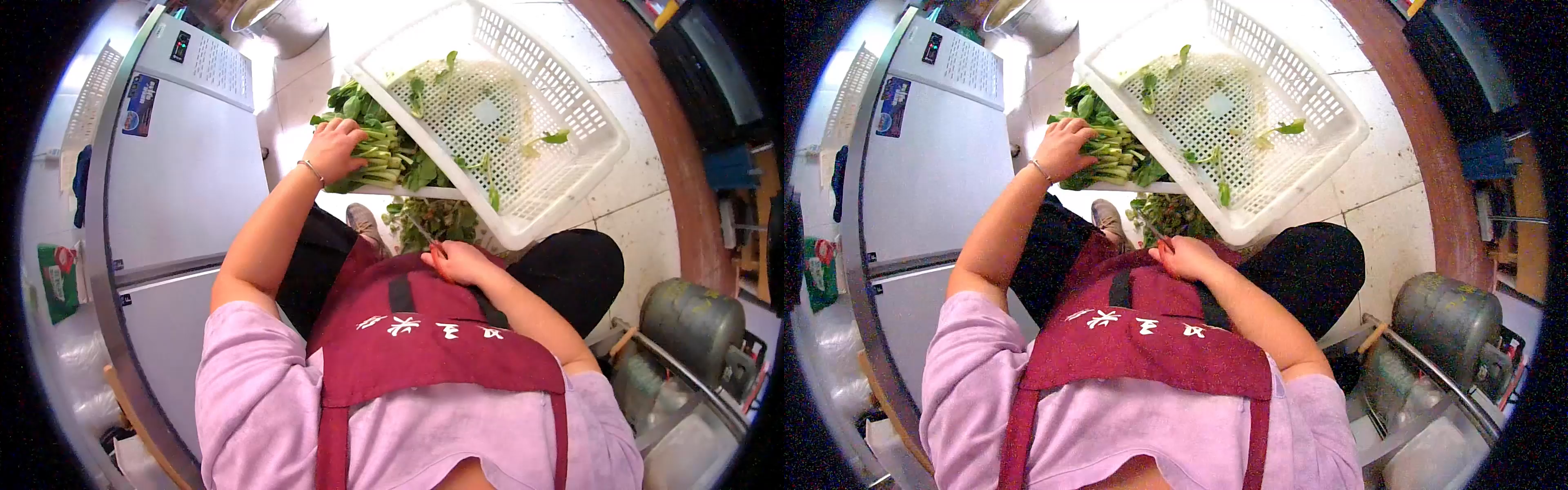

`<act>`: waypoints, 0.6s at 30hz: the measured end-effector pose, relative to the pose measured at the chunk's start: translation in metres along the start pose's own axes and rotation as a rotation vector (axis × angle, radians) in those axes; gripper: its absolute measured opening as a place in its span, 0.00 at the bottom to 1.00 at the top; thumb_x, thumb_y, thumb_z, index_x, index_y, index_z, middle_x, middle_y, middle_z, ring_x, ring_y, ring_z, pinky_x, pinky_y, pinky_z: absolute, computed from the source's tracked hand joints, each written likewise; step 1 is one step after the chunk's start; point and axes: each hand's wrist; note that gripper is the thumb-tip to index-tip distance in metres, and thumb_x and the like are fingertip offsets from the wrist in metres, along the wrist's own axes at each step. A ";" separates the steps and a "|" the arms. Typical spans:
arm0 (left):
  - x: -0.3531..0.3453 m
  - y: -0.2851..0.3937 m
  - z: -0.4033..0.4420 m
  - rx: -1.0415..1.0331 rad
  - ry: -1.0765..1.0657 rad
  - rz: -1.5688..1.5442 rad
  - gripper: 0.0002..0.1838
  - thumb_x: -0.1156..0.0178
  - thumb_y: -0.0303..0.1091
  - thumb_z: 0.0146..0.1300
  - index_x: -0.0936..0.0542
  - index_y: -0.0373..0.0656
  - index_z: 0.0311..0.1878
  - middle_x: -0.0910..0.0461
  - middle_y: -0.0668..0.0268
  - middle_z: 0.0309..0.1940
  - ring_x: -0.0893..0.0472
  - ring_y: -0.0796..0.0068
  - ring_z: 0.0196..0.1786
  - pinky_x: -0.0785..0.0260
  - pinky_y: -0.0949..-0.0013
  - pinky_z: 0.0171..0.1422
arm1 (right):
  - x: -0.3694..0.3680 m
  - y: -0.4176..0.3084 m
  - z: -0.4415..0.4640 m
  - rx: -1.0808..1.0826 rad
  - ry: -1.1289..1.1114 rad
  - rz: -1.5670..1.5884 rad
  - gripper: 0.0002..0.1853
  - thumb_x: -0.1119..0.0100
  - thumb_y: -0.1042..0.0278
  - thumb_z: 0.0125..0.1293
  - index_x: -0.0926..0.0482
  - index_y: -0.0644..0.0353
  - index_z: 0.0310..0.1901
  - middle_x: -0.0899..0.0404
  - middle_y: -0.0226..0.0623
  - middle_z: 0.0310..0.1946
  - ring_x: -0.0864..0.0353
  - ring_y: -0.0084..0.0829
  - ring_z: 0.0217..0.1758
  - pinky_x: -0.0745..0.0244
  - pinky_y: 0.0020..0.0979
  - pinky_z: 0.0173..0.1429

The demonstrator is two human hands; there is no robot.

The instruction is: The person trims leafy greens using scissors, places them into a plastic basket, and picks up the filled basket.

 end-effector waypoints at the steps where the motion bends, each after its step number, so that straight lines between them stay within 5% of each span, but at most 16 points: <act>1: 0.002 -0.002 -0.002 0.000 0.047 -0.030 0.24 0.33 0.43 0.48 0.24 0.47 0.49 0.28 0.63 0.51 0.33 0.62 0.58 0.42 0.60 0.62 | 0.000 -0.001 0.000 0.002 0.000 0.002 0.30 0.51 0.37 0.59 0.21 0.65 0.33 0.22 0.55 0.34 0.22 0.54 0.40 0.28 0.45 0.45; 5: 0.012 -0.005 -0.009 0.010 0.166 -0.082 0.20 0.34 0.39 0.50 0.23 0.46 0.47 0.27 0.62 0.49 0.31 0.60 0.56 0.39 0.60 0.60 | 0.003 -0.001 -0.002 0.003 0.011 -0.016 0.30 0.50 0.38 0.60 0.21 0.65 0.33 0.21 0.55 0.34 0.23 0.54 0.41 0.28 0.45 0.46; 7: 0.015 -0.003 -0.012 0.114 0.393 -0.217 0.15 0.37 0.36 0.53 0.22 0.45 0.45 0.26 0.59 0.47 0.29 0.57 0.53 0.36 0.60 0.57 | 0.003 -0.001 -0.001 -0.004 0.008 -0.030 0.29 0.50 0.39 0.60 0.21 0.65 0.33 0.21 0.55 0.34 0.23 0.54 0.41 0.28 0.46 0.46; 9: 0.013 0.009 -0.017 0.130 0.441 -0.331 0.13 0.40 0.39 0.58 0.22 0.42 0.43 0.23 0.60 0.39 0.24 0.62 0.44 0.32 0.65 0.50 | 0.000 0.002 -0.001 0.006 0.034 -0.038 0.28 0.51 0.41 0.60 0.21 0.64 0.33 0.21 0.55 0.34 0.23 0.53 0.41 0.29 0.46 0.46; 11: 0.007 0.028 -0.026 0.379 0.199 -0.907 0.12 0.42 0.39 0.61 0.22 0.40 0.39 0.22 0.62 0.31 0.23 0.71 0.35 0.30 0.70 0.42 | 0.002 -0.001 -0.007 0.129 0.063 -0.012 0.25 0.50 0.43 0.61 0.22 0.61 0.36 0.21 0.52 0.34 0.23 0.52 0.41 0.29 0.45 0.44; 13: 0.007 0.047 -0.040 0.327 0.025 -0.944 0.13 0.45 0.39 0.64 0.23 0.38 0.37 0.23 0.65 0.26 0.26 0.77 0.29 0.31 0.73 0.36 | 0.002 -0.001 -0.008 0.185 0.085 0.032 0.23 0.48 0.44 0.61 0.24 0.61 0.35 0.21 0.50 0.32 0.23 0.52 0.38 0.29 0.44 0.42; 18: -0.005 0.094 -0.084 0.344 -0.311 -1.305 0.14 0.50 0.39 0.67 0.25 0.36 0.42 0.23 0.67 0.34 0.24 0.77 0.38 0.31 0.73 0.47 | 0.002 -0.009 -0.021 0.349 0.202 0.210 0.18 0.43 0.54 0.60 0.28 0.64 0.39 0.23 0.48 0.33 0.23 0.46 0.37 0.30 0.39 0.41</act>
Point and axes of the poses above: each hand's wrist, its own z-axis towards the middle knuckle, its own x-axis out of the back of the hand, y = z × x
